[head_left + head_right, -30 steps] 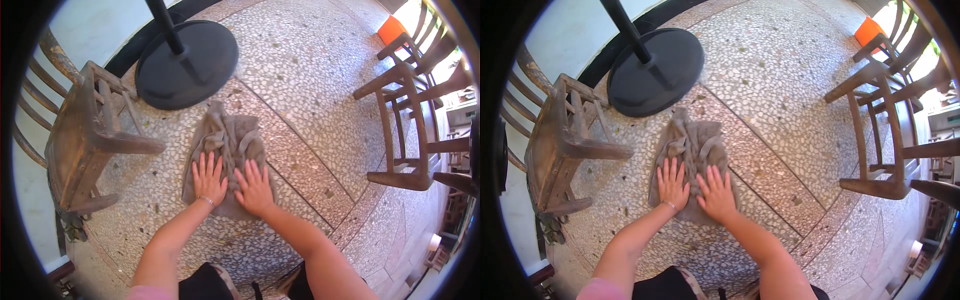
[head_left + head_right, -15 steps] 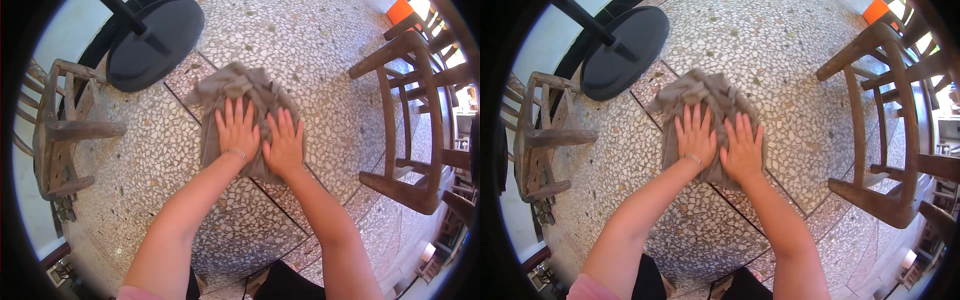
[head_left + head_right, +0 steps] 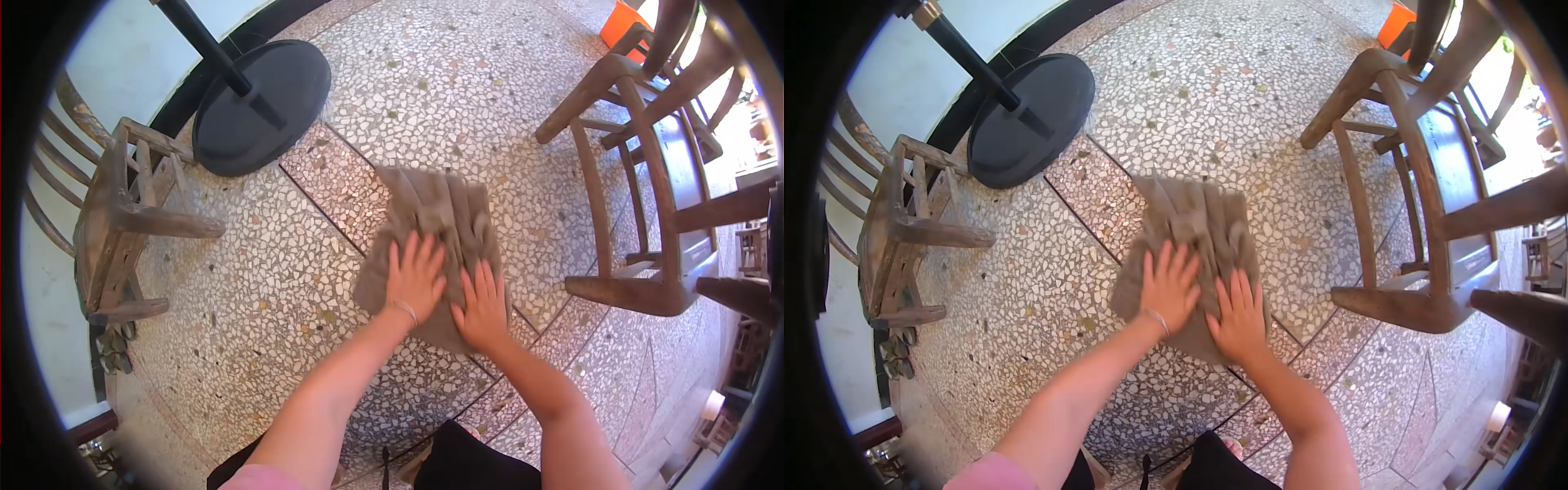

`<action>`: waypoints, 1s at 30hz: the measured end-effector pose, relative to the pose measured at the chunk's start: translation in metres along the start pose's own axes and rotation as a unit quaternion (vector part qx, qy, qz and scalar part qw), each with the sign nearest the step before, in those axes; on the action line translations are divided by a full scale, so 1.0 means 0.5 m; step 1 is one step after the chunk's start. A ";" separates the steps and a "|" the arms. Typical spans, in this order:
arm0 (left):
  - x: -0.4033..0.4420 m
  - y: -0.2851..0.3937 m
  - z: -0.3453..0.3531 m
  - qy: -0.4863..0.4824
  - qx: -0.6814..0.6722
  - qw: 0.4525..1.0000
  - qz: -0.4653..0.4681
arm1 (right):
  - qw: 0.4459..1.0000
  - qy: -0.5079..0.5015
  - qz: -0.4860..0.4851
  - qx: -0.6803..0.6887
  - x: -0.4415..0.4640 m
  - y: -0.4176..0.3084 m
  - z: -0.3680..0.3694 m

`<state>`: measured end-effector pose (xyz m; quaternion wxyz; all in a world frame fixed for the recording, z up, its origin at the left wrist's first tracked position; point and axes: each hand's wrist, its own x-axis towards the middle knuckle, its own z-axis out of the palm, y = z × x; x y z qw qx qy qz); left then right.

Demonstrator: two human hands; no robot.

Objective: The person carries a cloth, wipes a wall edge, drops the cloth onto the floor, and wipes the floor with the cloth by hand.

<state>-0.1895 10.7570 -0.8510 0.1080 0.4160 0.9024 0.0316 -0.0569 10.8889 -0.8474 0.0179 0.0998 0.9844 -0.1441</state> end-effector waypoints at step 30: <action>0.311 -0.101 -0.020 0.115 -0.018 0.989 0.092 | 0.987 0.106 0.108 -0.062 0.327 0.092 0.012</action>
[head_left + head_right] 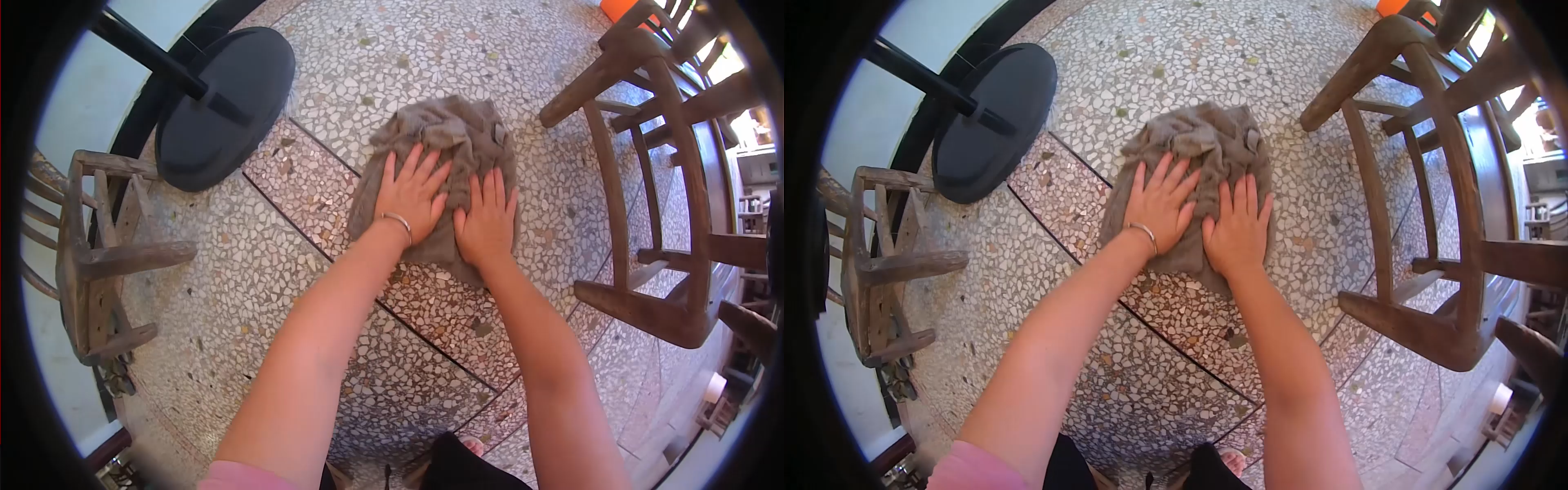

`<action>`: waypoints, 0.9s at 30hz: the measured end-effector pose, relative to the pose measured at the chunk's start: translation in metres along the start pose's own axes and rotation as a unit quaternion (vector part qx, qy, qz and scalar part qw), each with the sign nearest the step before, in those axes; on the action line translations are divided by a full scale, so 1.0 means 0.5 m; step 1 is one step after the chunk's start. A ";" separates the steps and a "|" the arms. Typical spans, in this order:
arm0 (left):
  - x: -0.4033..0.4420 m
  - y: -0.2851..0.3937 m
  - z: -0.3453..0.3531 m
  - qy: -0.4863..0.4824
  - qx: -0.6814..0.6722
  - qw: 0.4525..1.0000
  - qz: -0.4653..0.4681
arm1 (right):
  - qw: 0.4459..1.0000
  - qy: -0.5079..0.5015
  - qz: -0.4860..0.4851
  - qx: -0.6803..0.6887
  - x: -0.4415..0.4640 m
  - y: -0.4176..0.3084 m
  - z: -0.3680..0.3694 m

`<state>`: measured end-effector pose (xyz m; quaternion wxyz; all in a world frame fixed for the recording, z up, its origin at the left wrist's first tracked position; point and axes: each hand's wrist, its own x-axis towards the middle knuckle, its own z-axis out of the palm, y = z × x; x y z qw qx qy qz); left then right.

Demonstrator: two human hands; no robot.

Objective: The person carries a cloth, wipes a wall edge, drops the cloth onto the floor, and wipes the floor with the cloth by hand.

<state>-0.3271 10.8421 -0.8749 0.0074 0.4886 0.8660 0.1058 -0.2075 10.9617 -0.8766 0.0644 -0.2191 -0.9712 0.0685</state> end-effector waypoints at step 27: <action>-0.569 0.529 -0.026 -0.270 -0.454 0.846 0.074 | 0.974 -0.092 0.205 0.016 -0.885 0.218 -0.191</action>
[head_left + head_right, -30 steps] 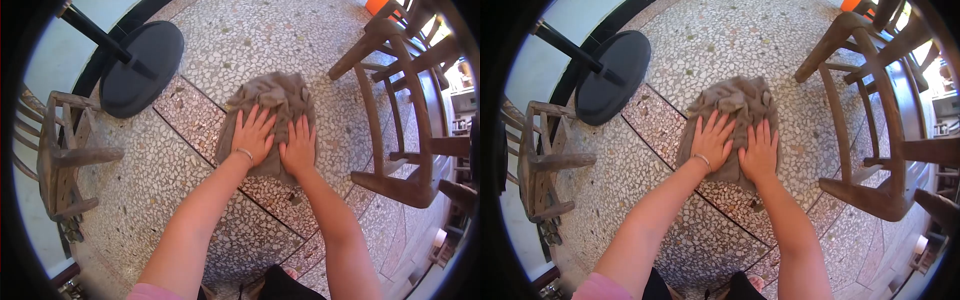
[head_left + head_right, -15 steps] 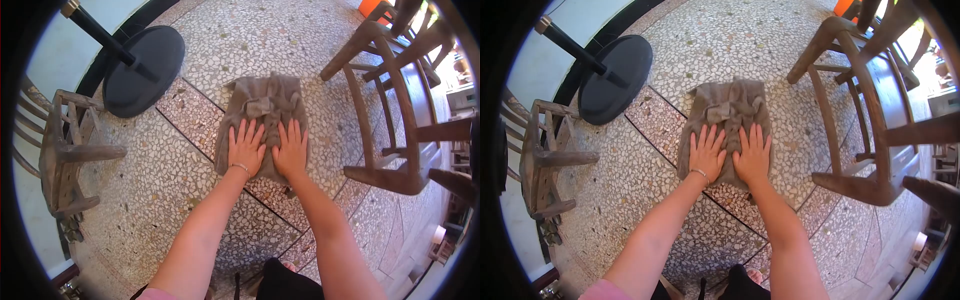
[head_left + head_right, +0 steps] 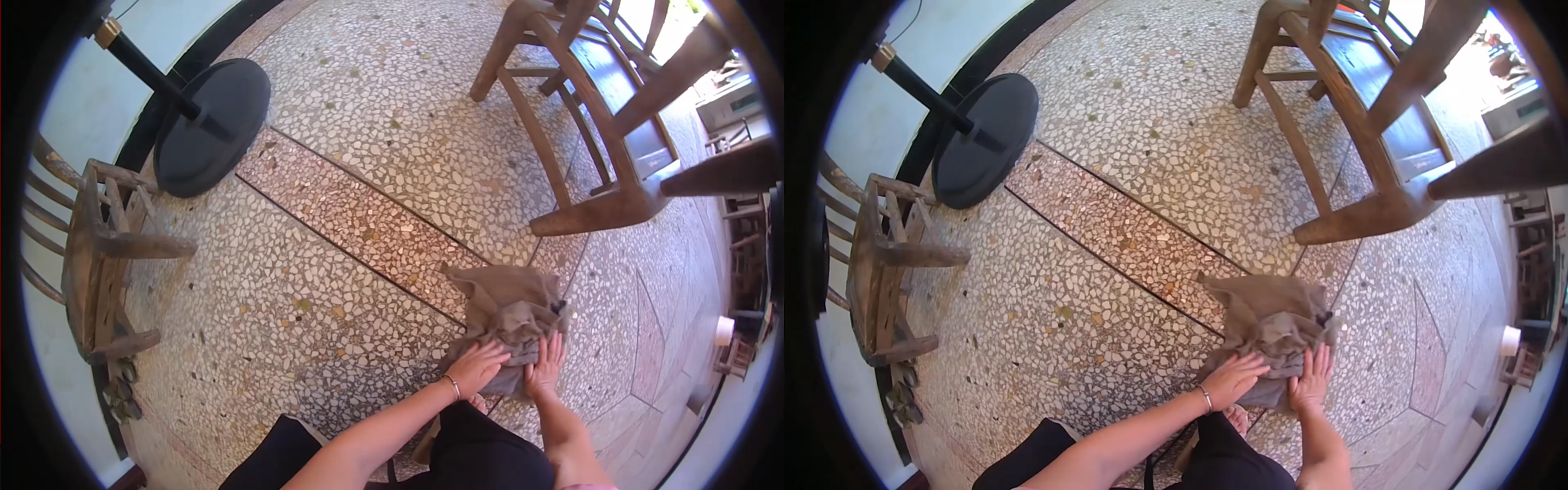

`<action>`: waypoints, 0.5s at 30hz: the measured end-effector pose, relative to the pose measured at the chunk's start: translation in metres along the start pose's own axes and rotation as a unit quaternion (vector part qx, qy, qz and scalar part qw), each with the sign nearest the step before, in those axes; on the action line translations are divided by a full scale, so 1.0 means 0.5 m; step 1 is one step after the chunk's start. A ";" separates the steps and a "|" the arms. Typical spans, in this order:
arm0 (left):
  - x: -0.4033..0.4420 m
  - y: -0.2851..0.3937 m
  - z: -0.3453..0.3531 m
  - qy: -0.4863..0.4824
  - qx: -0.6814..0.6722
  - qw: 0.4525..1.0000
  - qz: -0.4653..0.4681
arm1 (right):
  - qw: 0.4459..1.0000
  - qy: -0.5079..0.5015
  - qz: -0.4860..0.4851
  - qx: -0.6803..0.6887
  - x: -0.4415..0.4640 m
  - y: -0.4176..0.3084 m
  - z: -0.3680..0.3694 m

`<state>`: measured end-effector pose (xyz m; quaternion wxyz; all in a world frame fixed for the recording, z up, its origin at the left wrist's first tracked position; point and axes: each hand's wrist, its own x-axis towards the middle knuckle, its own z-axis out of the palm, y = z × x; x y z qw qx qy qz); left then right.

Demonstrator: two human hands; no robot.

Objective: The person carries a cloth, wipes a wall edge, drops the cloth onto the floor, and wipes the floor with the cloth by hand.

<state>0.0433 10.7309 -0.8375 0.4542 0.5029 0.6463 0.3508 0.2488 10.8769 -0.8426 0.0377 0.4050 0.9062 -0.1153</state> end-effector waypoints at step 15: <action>-0.407 0.010 -0.361 -0.139 0.162 0.972 -0.098 | 0.939 -0.069 -0.319 0.108 0.282 -0.658 0.086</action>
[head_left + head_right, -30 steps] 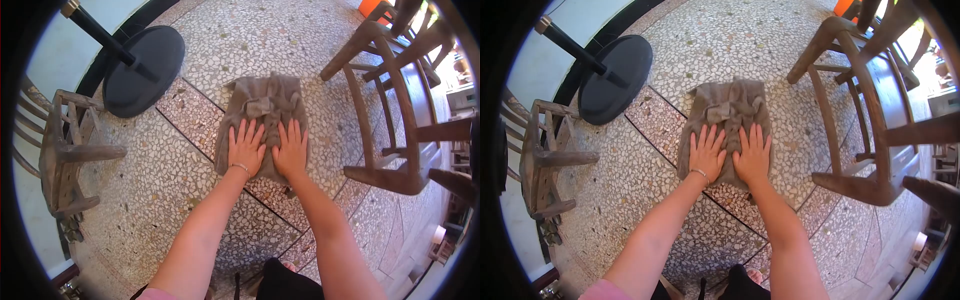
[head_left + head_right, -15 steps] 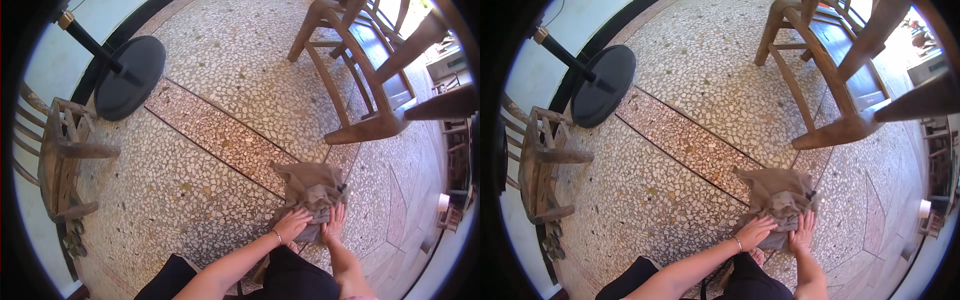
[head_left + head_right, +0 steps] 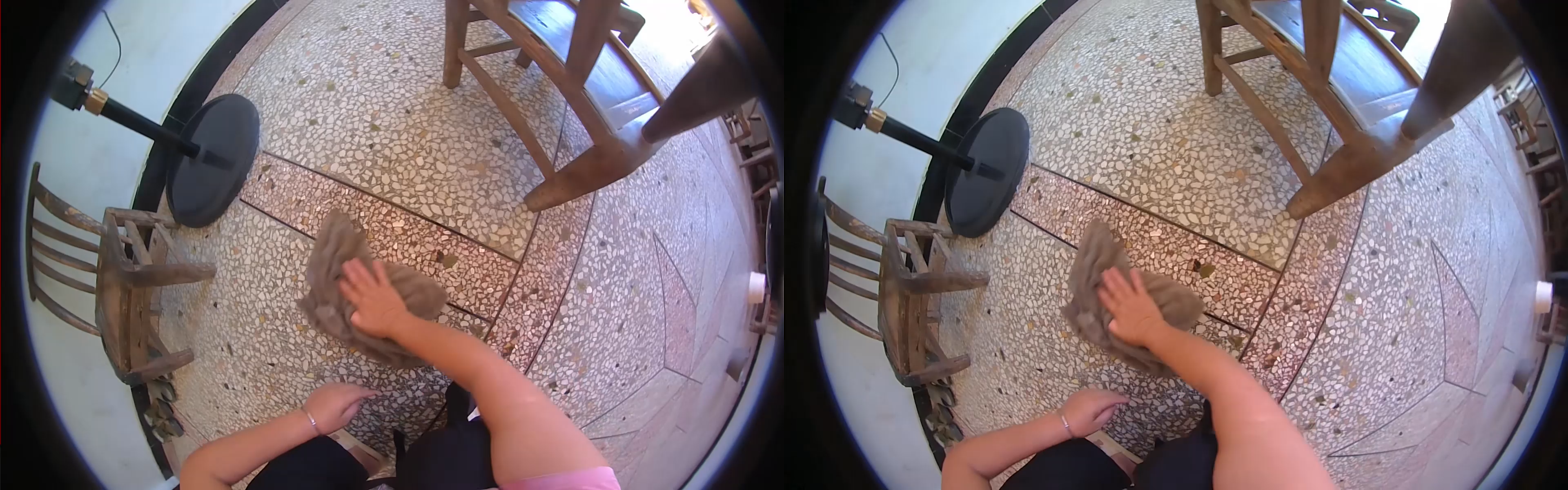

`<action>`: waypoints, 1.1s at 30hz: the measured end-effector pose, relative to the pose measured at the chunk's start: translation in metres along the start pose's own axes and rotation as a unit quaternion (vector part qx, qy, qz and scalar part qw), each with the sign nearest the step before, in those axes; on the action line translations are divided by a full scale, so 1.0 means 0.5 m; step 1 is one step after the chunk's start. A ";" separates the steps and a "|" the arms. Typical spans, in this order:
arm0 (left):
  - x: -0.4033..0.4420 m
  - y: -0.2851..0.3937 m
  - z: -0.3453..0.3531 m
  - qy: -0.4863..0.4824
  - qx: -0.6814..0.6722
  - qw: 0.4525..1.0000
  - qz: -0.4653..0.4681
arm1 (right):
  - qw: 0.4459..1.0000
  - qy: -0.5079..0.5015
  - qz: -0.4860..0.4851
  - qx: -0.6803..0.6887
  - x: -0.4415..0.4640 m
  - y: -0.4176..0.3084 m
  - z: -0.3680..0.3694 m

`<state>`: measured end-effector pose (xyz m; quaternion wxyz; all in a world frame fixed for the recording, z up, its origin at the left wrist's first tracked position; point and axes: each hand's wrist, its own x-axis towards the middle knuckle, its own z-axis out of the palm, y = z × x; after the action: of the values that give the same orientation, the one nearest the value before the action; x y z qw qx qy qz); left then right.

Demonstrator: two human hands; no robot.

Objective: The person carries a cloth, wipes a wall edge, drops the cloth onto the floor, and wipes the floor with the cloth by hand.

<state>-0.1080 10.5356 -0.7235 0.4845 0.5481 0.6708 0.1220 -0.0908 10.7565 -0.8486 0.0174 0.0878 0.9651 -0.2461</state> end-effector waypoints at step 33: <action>0.782 0.637 -0.418 0.416 0.706 0.532 0.214 | 0.726 0.228 0.642 -0.095 -0.662 0.375 -0.047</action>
<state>-0.0475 11.0638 -0.5993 -0.4346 0.7263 0.5271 -0.0763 0.2683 10.8764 -0.8909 -0.0410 0.7376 0.6717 -0.0554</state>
